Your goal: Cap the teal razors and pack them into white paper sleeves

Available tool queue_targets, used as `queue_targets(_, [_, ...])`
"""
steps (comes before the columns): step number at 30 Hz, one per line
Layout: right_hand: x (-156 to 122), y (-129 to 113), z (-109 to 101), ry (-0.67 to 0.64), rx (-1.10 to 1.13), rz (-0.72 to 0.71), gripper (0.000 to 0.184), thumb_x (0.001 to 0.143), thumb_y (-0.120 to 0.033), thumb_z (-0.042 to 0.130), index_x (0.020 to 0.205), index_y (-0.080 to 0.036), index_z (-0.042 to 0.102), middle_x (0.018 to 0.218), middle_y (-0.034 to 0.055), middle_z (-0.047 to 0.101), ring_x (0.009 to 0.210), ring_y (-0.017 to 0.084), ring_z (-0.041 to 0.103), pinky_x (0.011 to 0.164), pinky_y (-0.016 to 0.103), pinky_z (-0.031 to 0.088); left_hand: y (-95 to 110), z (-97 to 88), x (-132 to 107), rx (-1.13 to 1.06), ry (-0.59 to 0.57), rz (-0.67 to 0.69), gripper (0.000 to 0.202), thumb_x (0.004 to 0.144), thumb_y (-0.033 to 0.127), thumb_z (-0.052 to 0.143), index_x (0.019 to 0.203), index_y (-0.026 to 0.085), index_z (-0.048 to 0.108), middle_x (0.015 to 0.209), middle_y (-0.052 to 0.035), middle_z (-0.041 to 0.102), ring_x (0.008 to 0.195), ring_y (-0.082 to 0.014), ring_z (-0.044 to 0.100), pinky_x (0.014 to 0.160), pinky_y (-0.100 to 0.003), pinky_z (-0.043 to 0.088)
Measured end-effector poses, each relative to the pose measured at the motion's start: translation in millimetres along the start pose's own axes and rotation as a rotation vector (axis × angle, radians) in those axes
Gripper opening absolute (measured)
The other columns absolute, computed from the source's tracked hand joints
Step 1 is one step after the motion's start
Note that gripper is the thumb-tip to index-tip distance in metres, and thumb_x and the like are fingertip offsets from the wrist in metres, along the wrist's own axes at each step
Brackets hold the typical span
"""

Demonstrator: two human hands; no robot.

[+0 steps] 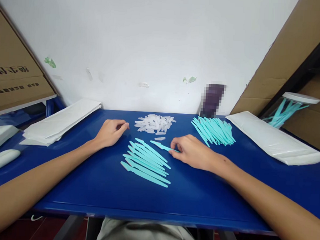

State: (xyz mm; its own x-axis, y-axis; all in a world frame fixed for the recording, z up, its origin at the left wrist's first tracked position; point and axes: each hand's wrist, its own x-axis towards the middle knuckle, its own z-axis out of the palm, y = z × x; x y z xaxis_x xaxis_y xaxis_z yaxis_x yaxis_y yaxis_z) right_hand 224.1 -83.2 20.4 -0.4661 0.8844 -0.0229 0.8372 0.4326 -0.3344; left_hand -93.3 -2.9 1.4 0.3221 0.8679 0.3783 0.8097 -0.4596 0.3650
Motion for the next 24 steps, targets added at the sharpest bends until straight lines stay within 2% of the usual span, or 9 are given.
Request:
queue_targets(4, [18, -16, 17, 0.078, 0.079, -0.026, 0.031, 0.094, -0.045, 0.051, 0.088, -0.019, 0.066, 0.057, -0.0038, 0.052, 0.052, 0.013, 0.045, 0.067, 0.030, 0.037, -3, 3.2, 2, 0.019, -0.014, 0.012, 0.044, 0.097, 0.043, 0.038, 0.085, 0.018, 0.072, 0.072, -0.0034, 0.064, 0.070, -0.0197, 0.057, 0.066, -0.031, 0.037])
queue_targets(7, [36, -27, 24, 0.136, 0.074, -0.034, 0.029, 0.093, -0.043, 0.053, 0.084, -0.019, 0.064, 0.058, -0.0053, 0.052, 0.054, 0.012, 0.045, 0.082, 0.036, 0.036, -4, 3.3, 3, 0.012, -0.035, 0.084, 0.043, 0.099, 0.041, 0.036, 0.096, 0.018, 0.072, 0.089, -0.0061, 0.069, 0.083, -0.0219, 0.060, 0.077, -0.033, 0.042])
queue_targets(10, [48, -34, 24, 0.147, 0.084, -0.038, 0.028, 0.091, -0.041, 0.054, 0.075, -0.019, 0.060, 0.058, -0.0057, 0.052, 0.055, 0.011, 0.045, 0.087, 0.040, 0.033, -6, 3.7, 3, -0.011, -0.056, 0.177, 0.043, 0.100, 0.041, 0.034, 0.106, 0.018, 0.070, 0.102, -0.0074, 0.070, 0.096, -0.0237, 0.058, 0.090, -0.038, 0.044])
queue_targets(13, [44, -32, 17, 0.175, 0.106, -0.006, 0.026, 0.090, -0.038, 0.053, 0.074, -0.019, 0.060, 0.057, -0.0056, 0.051, 0.054, 0.011, 0.044, 0.079, 0.035, 0.035, -8, 5.1, 2, -0.030, -0.066, 0.250, 0.041, 0.101, 0.041, 0.035, 0.110, 0.019, 0.068, 0.110, -0.0087, 0.068, 0.108, -0.0251, 0.056, 0.098, -0.042, 0.044])
queue_targets(17, [25, -22, 5, 0.132, 0.138, 0.032, 0.022, 0.089, -0.037, 0.054, 0.076, -0.020, 0.059, 0.053, -0.0051, 0.048, 0.049, 0.012, 0.041, 0.056, 0.027, 0.031, -9, 5.5, 2, -0.037, -0.169, 0.368, 0.040, 0.102, 0.037, 0.035, 0.119, 0.019, 0.066, 0.124, -0.0100, 0.063, 0.121, -0.0259, 0.052, 0.106, -0.044, 0.041])
queue_targets(20, [17, -19, 6, 0.067, 0.132, -0.015, 0.022, 0.090, -0.037, 0.053, 0.077, -0.021, 0.058, 0.053, -0.0045, 0.050, 0.047, 0.012, 0.041, 0.052, 0.027, 0.029, -5, 3.2, 0, -0.036, -0.250, 0.450, 0.041, 0.103, 0.036, 0.034, 0.126, 0.021, 0.064, 0.132, -0.0106, 0.059, 0.127, -0.0270, 0.047, 0.109, -0.047, 0.038])
queue_targets(24, [21, -25, 16, 0.092, 0.058, -0.013, 0.026, 0.093, -0.040, 0.050, 0.080, -0.021, 0.062, 0.058, -0.0015, 0.057, 0.051, 0.013, 0.046, 0.053, 0.027, 0.029, 2, 0.2, -4, -0.070, -0.270, 0.468, 0.043, 0.103, 0.041, 0.035, 0.132, 0.022, 0.060, 0.133, -0.0107, 0.057, 0.126, -0.0271, 0.046, 0.109, -0.047, 0.038])
